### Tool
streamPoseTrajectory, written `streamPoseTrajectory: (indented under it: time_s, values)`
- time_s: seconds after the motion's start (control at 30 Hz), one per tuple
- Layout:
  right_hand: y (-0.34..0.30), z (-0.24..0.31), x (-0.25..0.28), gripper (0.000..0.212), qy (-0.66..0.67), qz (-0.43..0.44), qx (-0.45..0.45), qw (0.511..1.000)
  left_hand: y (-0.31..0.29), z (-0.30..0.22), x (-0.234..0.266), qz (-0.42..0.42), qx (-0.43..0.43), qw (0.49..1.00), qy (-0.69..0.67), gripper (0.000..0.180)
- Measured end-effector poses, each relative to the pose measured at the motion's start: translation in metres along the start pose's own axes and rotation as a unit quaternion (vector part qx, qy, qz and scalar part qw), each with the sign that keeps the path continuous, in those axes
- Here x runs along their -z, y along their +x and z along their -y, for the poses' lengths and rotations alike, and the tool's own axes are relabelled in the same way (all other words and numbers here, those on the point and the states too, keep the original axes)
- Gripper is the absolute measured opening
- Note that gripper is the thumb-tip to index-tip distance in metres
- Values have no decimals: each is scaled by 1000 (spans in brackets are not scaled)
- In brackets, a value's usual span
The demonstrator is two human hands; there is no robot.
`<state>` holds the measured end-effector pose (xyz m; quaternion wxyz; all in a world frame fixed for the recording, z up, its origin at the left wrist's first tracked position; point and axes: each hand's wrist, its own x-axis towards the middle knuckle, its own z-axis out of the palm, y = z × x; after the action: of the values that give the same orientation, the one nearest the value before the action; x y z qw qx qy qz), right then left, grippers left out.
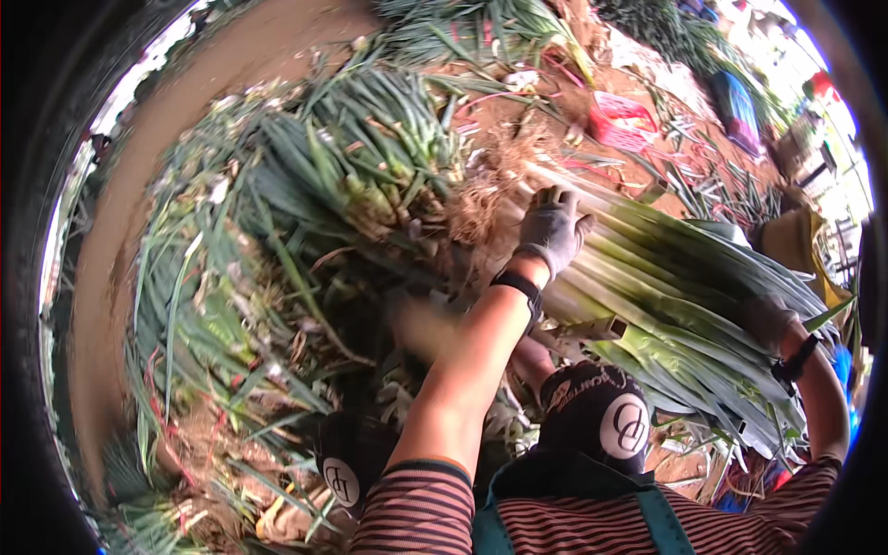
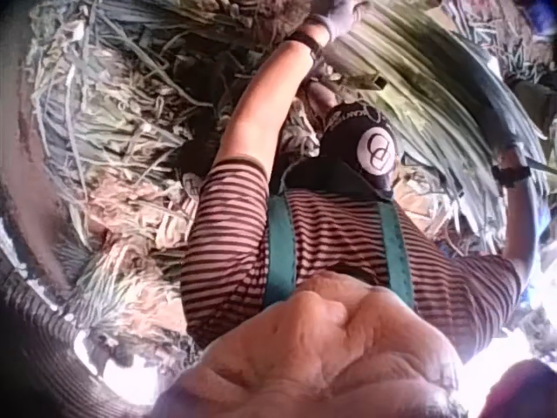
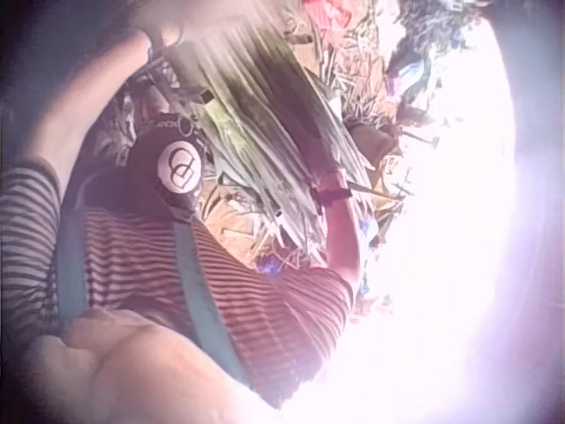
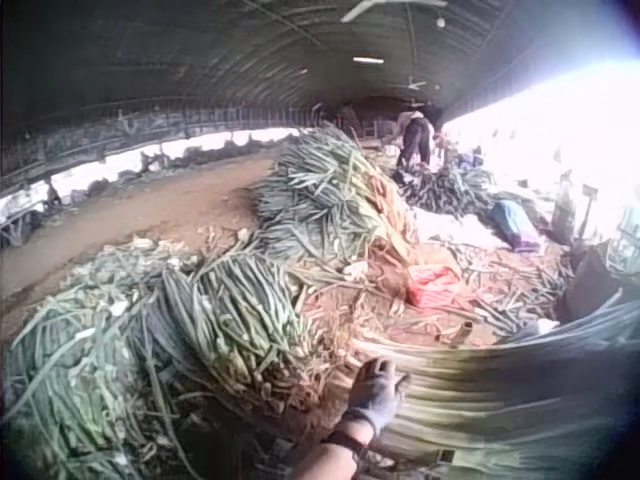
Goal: The person peels the outer layers from leeks by hand, one at a time, and places them onto a pile. They then gather a bunch of leeks, tie them together with a red plastic strap, and use a knife to trim the roots from the bundle.
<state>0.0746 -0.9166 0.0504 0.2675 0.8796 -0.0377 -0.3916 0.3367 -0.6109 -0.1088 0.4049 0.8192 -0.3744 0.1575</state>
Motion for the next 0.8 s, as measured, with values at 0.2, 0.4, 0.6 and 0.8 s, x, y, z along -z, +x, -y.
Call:
streamPoseTrajectory:
  time_s: [0.2, 0.4, 0.6, 0.8]
  values:
    - [-65, 19, 97, 28, 83, -194, -3, 977, -102, 10, 150, -154, 58, 981, -107, 25]
    - [-138, 167, 240, 27, 102, -458, 267, 842, -239, 25, 345, -373, 304, 839, -254, 14]
    - [-115, 361, 324, 44, 35, -143, 310, 939, -385, -12, 413, -382, 414, 790, -241, 25]
    - [137, 533, 330, 36, 51, -185, 433, 881, -434, -26, 441, -313, 469, 813, -143, 25]
